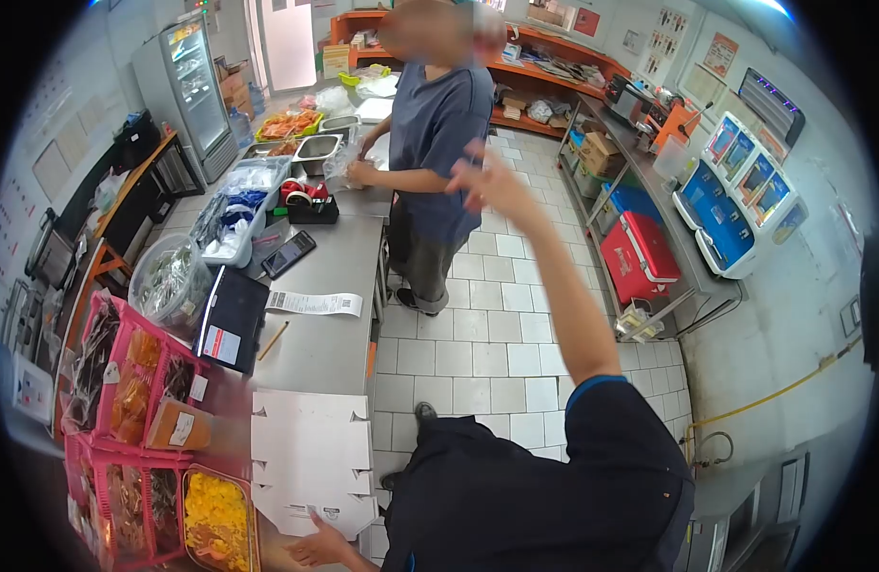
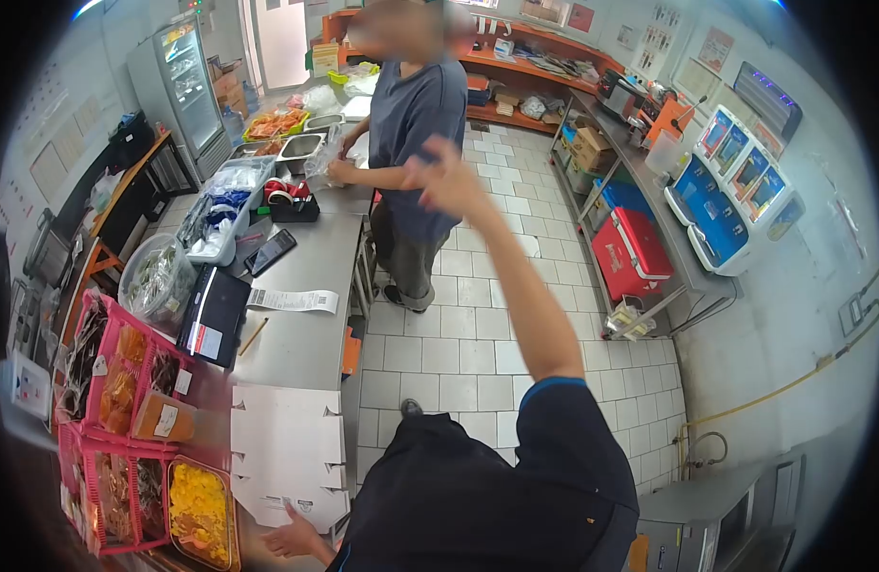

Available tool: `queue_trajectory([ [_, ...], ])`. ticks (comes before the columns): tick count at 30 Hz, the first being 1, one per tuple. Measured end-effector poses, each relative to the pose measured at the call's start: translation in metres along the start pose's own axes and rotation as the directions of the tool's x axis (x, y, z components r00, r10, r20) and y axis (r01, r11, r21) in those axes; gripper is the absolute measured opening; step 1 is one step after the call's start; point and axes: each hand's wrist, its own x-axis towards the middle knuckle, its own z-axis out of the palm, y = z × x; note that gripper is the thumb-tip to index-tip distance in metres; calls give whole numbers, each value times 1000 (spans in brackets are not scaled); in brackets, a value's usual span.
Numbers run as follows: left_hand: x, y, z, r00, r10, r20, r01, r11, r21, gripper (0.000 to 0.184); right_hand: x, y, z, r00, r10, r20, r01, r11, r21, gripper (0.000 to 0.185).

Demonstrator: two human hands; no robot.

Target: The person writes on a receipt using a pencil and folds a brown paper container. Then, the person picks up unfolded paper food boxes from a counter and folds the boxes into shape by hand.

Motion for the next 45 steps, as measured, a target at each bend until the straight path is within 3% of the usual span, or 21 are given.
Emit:
queue_trajectory([
  [2, -8, 25, -7, 924, 319, -212, -269, 934, 233, 75, -36, 56, 53, 962, 44, 270, -81, 989, 126, 52],
  [3, -5, 30, 18, 826, 555, -101, -549, 832, 85, 79, -60, 90, 93, 940, -6, 342, -65, 979, 194, 47],
  [4, -6, 37, 43, 659, 751, -36, -751, 654, -93, 83, -83, 122, 117, 839, 163, 519, -205, 978, 24, 46],
  [6, -51, 110, 32, 575, 800, 172, -808, 589, -36, 89, -142, 212, 184, 651, 336, 680, -363, 925, -109, 49],
  [7, -62, 136, 30, 570, 773, 280, -810, 585, 36, 91, -175, 239, 205, 647, 320, 692, -308, 940, -146, 54],
  [8, -70, 150, 32, 565, 731, 383, -812, 576, 98, 93, -196, 279, 222, 602, 224, 767, -1, 960, -280, 61],
  [12, -53, 153, 65, 585, 648, 488, -789, 595, 156, 94, -233, 258, 171, 418, 389, 821, -392, 893, -223, 61],
  [14, -42, 152, 56, 498, 702, 509, -845, 524, 105, 71, -233, 276, 143, 404, 441, 802, -455, 857, -242, 59],
  [16, -10, 156, 53, 282, 737, 615, -832, 507, -225, 48, -237, 294, 116, 385, 491, 782, -521, 815, -255, 58],
  [18, -10, 158, 38, 535, 793, 291, -720, 608, -333, 29, -232, 307, 95, 408, 519, 751, -553, 795, -249, 62],
  [19, -13, 165, 27, 548, 787, 284, -720, 616, -320, 29, -232, 312, 89, 399, 512, 761, -576, 786, -227, 60],
  [21, -35, 185, -18, 809, 573, 134, -339, 640, -690, 8, -237, 317, 88, 374, 486, 790, -581, 787, -210, 58],
  [22, 2, 158, 26, 833, 538, 129, -289, 622, -727, 13, -230, 318, 88, 366, 467, 805, -584, 789, -192, 56],
  [25, 15, 155, 7, 861, 495, 115, -368, 763, -531, 13, -228, 304, 97, 328, 395, 858, -502, 842, -196, 50],
  [32, 2, 180, -32, 886, 448, -121, -377, 543, -750, 19, -236, 259, 79, 357, 207, 911, -475, 880, -14, 48],
  [34, -4, 190, -37, 810, 536, -236, -580, 674, -458, 18, -239, 248, 70, 352, 223, 909, -510, 860, -13, 48],
  [36, 12, 188, -17, 833, 512, -207, -533, 647, -546, 19, -236, 237, 63, 375, 224, 899, -498, 867, -8, 47],
  [38, 19, 185, -12, 918, 395, 42, -236, 626, -743, 18, -242, 230, 63, 395, 234, 888, -494, 870, -10, 45],
  [40, 18, 178, -14, 853, 522, 14, -371, 624, -687, 18, -243, 222, 67, 403, 249, 881, -519, 855, -4, 43],
  [42, 8, 178, -17, 676, 737, 5, -615, 567, -548, 17, -249, 207, 99, 494, 35, 869, -300, 945, 133, 40],
  [45, -6, 179, -22, 731, 645, 223, -450, 701, -554, 21, -268, 155, 190, 605, -515, 607, 349, 857, 379, 37],
])
